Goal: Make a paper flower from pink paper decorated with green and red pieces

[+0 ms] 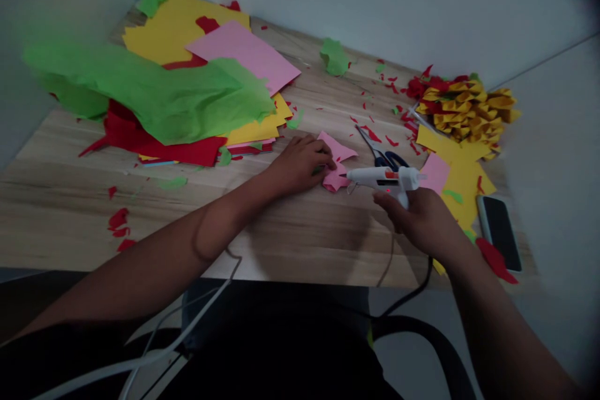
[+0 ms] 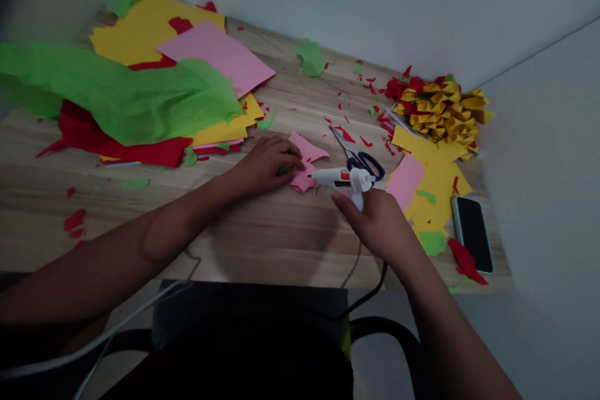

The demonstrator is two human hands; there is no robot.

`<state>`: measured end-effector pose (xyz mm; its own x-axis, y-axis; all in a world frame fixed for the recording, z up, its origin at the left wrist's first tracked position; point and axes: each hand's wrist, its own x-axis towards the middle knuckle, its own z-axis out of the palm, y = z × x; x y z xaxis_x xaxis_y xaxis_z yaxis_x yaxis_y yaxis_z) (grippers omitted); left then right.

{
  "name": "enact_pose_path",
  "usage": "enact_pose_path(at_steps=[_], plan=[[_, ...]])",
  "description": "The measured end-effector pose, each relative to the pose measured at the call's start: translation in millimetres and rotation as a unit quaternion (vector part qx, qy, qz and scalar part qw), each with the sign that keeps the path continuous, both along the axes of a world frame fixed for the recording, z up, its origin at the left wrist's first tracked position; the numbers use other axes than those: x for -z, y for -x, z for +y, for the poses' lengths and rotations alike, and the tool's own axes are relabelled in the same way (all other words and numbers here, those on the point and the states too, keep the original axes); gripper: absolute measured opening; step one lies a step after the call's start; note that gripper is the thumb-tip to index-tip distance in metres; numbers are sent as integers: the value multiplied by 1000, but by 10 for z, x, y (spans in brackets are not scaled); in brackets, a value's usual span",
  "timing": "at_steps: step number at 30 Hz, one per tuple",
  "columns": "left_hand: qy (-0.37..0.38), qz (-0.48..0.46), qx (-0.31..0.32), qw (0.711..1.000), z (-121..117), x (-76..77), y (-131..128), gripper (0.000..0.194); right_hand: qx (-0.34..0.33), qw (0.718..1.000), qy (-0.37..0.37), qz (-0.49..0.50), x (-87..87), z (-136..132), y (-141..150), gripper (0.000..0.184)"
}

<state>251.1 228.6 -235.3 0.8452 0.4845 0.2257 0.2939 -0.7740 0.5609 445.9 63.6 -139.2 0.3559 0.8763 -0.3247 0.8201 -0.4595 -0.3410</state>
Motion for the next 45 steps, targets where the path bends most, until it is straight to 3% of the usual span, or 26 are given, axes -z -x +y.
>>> enact_pose_path(at_steps=[4, 9, 18, 35, 45], plan=[[2, 3, -2, 1000, 0, 5, -3, 21, 21, 999, -17, 19, -39, -59, -83, 55], [-1, 1, -5, 1000, 3, 16, -11, 21, -3, 999, -36, 1, -21, 1, -45, 56], [-6, -4, -2, 1000, 5, 21, -9, 19, -28, 999, -21, -27, 41, 45, -42, 58], [-8, -6, 0, 1000, 10, 37, -17, 21, -28, 998, 48, -34, -34, 105, -22, 55], [-2, -1, 0, 1000, 7, 15, -11, 21, -34, 998, 0, -45, 23, 100, -86, 61]])
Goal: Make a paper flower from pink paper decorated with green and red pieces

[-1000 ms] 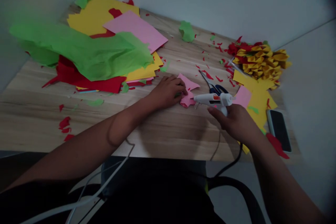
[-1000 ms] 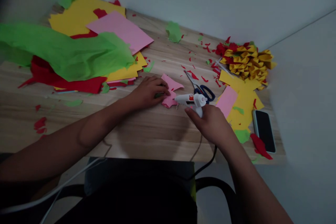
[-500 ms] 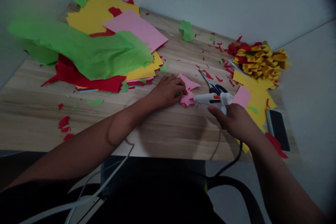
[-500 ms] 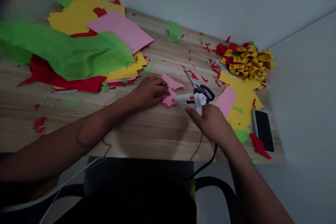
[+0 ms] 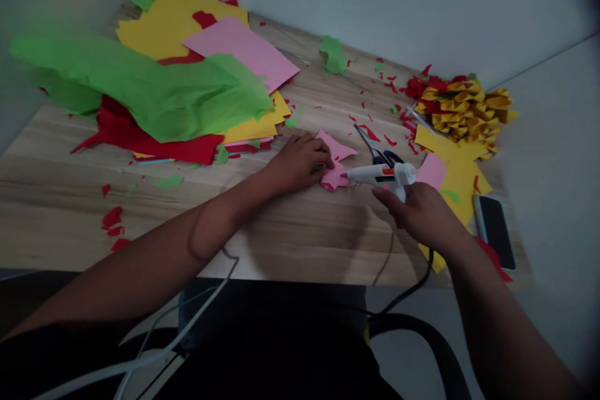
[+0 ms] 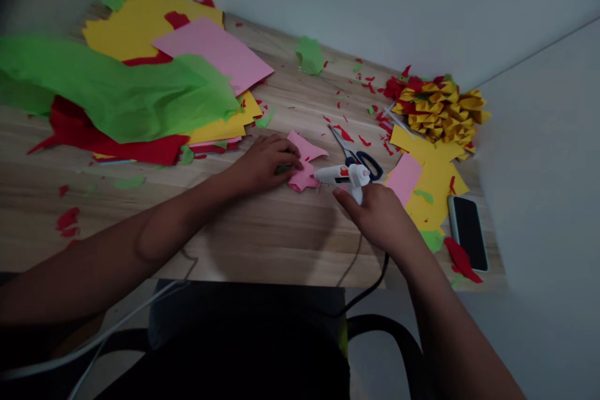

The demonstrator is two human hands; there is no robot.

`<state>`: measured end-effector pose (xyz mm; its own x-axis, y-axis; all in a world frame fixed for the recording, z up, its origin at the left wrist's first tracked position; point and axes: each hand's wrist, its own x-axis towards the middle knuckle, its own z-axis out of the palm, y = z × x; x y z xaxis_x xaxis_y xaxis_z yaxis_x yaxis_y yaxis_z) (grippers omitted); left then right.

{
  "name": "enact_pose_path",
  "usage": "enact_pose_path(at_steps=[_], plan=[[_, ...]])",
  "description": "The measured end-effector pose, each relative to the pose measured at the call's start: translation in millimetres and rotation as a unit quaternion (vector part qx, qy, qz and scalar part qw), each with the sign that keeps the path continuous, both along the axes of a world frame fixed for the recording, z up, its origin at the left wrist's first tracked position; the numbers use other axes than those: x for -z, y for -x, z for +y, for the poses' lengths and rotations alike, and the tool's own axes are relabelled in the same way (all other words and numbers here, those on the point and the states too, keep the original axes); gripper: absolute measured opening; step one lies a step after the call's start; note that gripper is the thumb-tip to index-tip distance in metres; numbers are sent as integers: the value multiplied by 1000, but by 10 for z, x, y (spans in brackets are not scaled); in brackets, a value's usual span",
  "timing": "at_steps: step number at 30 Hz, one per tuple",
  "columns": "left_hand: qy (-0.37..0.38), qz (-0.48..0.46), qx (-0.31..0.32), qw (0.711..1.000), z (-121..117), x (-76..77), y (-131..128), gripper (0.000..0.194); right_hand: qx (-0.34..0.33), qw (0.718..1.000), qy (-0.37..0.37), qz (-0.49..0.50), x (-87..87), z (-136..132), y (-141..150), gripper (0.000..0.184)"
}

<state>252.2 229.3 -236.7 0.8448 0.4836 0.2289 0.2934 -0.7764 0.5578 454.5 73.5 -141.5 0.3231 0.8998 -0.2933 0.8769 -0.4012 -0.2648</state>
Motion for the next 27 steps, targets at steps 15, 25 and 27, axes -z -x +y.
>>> enact_pose_path(at_steps=[15, 25, 27], plan=[[104, -172, -75, 977, 115, -21, -33, 13, 244, 832, -327, 376, 51, -362, 230, 40], [278, -115, -116, 947, -285, -1004, 833, 26, -2, 784, -343, 518, 158, 154, 1232, 47], [287, -123, -135, 940, -483, -1100, 1069, 25, -35, 780, -345, 521, 208, 314, 1485, 53]])
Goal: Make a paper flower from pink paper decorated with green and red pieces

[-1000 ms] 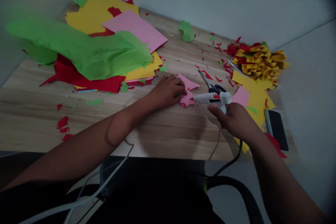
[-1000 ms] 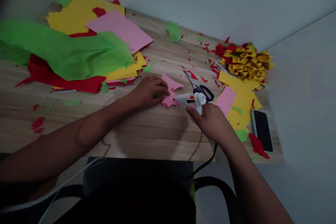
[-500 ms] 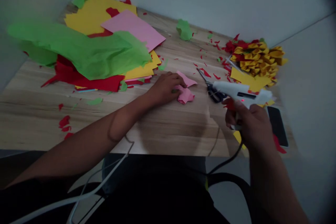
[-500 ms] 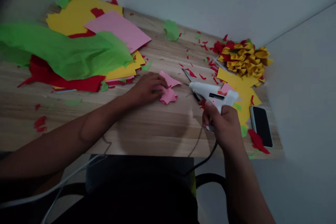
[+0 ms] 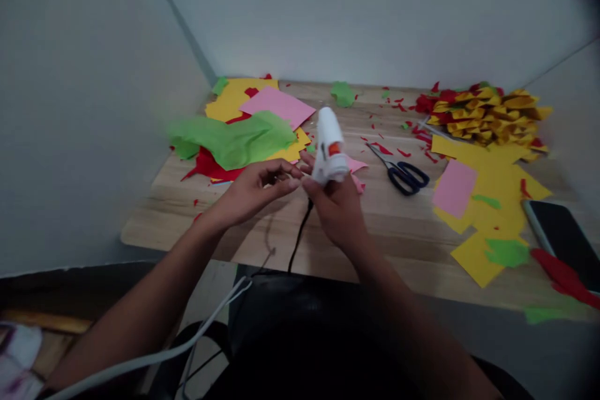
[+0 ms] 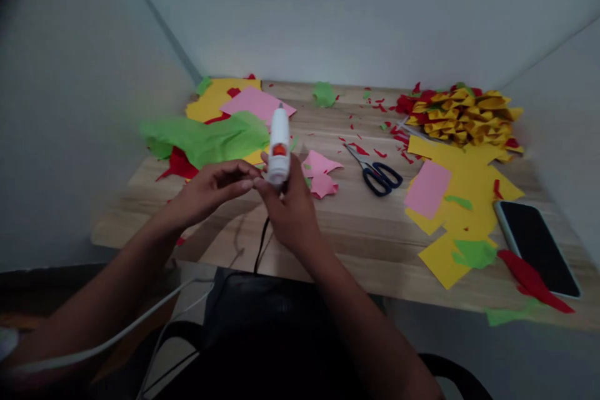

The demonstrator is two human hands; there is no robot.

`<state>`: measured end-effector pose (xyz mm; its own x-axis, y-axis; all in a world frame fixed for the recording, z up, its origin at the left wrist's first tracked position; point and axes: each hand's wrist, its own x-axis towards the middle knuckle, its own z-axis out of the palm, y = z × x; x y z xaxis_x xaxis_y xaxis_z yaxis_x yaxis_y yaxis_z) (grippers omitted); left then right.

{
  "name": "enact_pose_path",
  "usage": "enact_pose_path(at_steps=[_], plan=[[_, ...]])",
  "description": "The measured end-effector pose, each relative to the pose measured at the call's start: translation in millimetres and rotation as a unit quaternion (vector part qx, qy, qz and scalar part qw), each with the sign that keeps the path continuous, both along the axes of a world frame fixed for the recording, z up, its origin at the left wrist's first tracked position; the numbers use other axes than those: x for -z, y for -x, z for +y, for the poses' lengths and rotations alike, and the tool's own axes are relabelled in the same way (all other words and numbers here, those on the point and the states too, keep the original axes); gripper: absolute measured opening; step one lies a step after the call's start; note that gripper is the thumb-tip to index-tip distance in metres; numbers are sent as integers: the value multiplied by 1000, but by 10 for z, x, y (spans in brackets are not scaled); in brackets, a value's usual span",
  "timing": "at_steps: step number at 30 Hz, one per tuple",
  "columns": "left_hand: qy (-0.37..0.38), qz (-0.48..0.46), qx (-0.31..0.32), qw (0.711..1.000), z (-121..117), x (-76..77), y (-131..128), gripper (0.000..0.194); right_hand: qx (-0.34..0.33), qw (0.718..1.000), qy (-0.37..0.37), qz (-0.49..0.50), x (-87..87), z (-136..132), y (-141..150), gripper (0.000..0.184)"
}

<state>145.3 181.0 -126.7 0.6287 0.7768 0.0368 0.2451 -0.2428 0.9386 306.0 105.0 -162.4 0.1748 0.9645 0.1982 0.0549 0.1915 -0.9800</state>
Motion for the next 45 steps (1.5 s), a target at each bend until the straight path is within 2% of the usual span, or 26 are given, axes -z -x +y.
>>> enact_pose_path(at_steps=[2, 4, 7, 10, 13, 15, 16, 19, 22, 26, 29, 32, 34, 38, 42, 45], plan=[[0, -12, -55, 998, -156, -11, 187, 32, -36, 999, -2, -16, 33, 152, 278, 59], [-14, -31, -146, 989, -255, 17, 336, 37, -75, 997, -8, -34, 27, 282, 570, 61], [-64, -56, -288, 954, -322, 12, 542, 35, -106, 993, -22, -54, -65, 408, 986, 67], [-124, -37, -371, 920, -320, -124, 803, 32, -148, 985, -54, -74, -189, 442, 1275, 80], [-217, 47, -454, 863, -242, -295, 1153, 31, -174, 977, -87, -83, -212, 411, 1339, 84], [-254, 102, -502, 820, -160, -332, 1410, 31, -180, 978, -75, -79, -135, 371, 1243, 73], [-241, 96, -514, 818, -121, -312, 1532, 30, -181, 979, -59, -75, -74, 346, 1159, 66], [-103, 40, -502, 858, -58, -128, 1810, 31, -179, 980, -6, -82, 132, 253, 812, 45], [25, 76, -470, 879, -107, 81, 1911, 41, -181, 980, 28, -83, 276, 142, 432, 29], [75, 95, -444, 888, -238, 182, 1902, 41, -162, 981, 70, -82, 316, 10, 44, 28], [108, 106, -427, 892, -261, 242, 1962, 37, -146, 984, 72, -74, 272, -61, -147, 27], [148, 113, -430, 883, -223, 349, 2089, 47, -135, 985, 74, -78, 194, -102, -295, 27], [152, 128, -441, 875, -205, 396, 2156, 50, -131, 985, 75, -89, 134, -106, -383, 27], [85, 197, -429, 877, -204, 376, 2177, 42, -126, 982, 71, -118, 67, -56, -522, 26], [75, 238, -433, 866, -171, 359, 2123, 50, -101, 978, 49, -178, 100, 32, -645, 24], [62, 253, -464, 847, -188, 320, 2140, 52, -74, 973, 26, -218, 121, 111, -820, 22]])
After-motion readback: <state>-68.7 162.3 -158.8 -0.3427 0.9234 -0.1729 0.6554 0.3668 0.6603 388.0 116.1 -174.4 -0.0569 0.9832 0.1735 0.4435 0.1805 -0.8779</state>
